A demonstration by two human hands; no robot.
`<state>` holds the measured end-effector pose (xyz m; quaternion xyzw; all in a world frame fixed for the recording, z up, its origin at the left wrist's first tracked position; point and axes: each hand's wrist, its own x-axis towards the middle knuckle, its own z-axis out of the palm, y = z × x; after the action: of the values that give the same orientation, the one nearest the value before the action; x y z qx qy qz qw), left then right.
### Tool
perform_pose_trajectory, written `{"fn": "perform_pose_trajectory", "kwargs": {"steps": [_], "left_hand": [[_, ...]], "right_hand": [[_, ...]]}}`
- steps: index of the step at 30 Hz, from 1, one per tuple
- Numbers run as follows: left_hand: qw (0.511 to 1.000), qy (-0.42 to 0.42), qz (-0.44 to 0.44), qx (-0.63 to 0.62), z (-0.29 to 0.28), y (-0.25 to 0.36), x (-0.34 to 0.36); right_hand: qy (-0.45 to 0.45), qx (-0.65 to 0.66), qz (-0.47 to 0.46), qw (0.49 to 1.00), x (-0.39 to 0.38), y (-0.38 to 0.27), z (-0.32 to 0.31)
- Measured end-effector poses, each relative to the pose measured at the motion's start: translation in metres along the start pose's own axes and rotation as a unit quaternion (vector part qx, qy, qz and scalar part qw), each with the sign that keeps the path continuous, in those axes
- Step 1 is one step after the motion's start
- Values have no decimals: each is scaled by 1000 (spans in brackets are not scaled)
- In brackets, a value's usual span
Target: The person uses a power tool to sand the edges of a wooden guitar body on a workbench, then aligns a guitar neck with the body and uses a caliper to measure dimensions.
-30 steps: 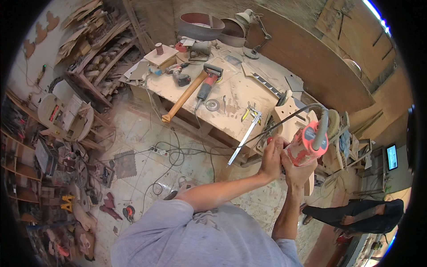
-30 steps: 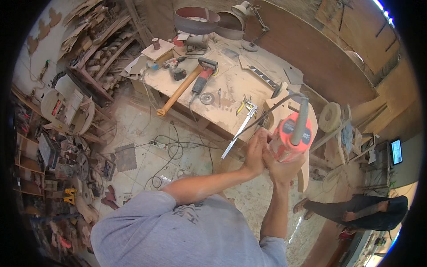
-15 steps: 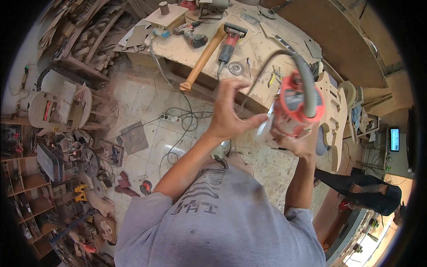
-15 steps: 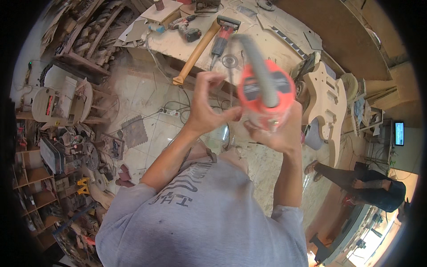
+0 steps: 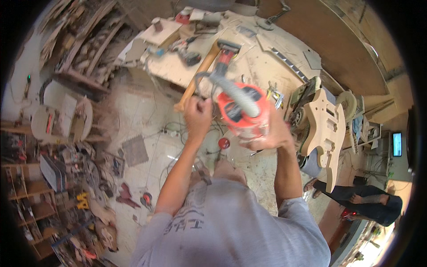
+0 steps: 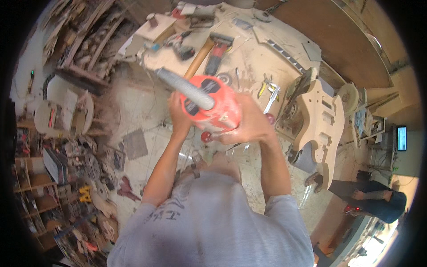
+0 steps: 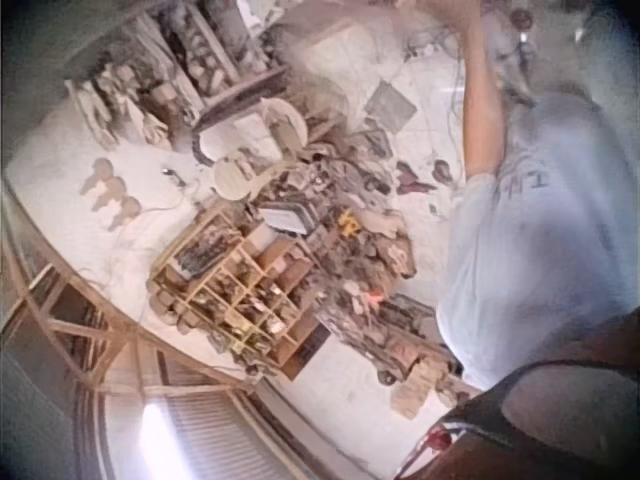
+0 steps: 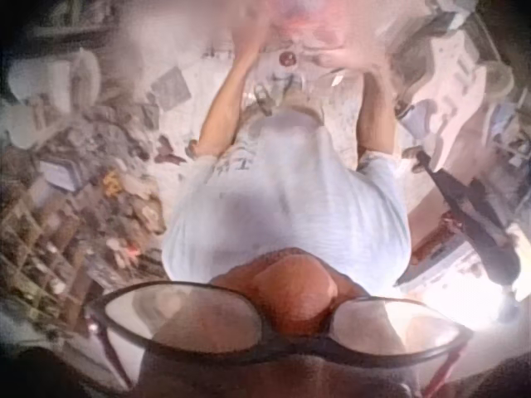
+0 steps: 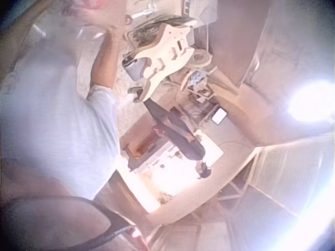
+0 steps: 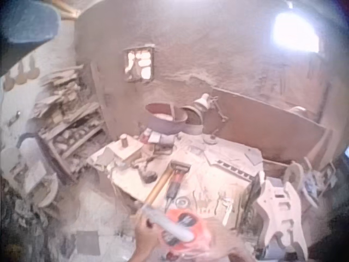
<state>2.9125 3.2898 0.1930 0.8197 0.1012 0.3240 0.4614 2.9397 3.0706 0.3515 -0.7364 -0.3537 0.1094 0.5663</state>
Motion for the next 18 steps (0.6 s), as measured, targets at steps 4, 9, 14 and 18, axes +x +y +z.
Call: {"fn": "perform_pose_trajectory", "kwargs": {"steps": [4, 9, 14, 18], "left_hand": [[980, 93, -132, 117, -32, -83, -9], [996, -82, 8, -34, -10, -55, 0], [846, -223, -276, -398, 6, -148, -60], [931, -214, -286, 70, -47, -115, -96]], "right_hand": [[-27, 129, 48, 990, 8, 39, -9], [-99, 124, 120, 980, 8, 80, -7], [-142, 110, 23, 983, 17, 74, 12], [24, 307, 191, 932, 9, 141, -14]]}}
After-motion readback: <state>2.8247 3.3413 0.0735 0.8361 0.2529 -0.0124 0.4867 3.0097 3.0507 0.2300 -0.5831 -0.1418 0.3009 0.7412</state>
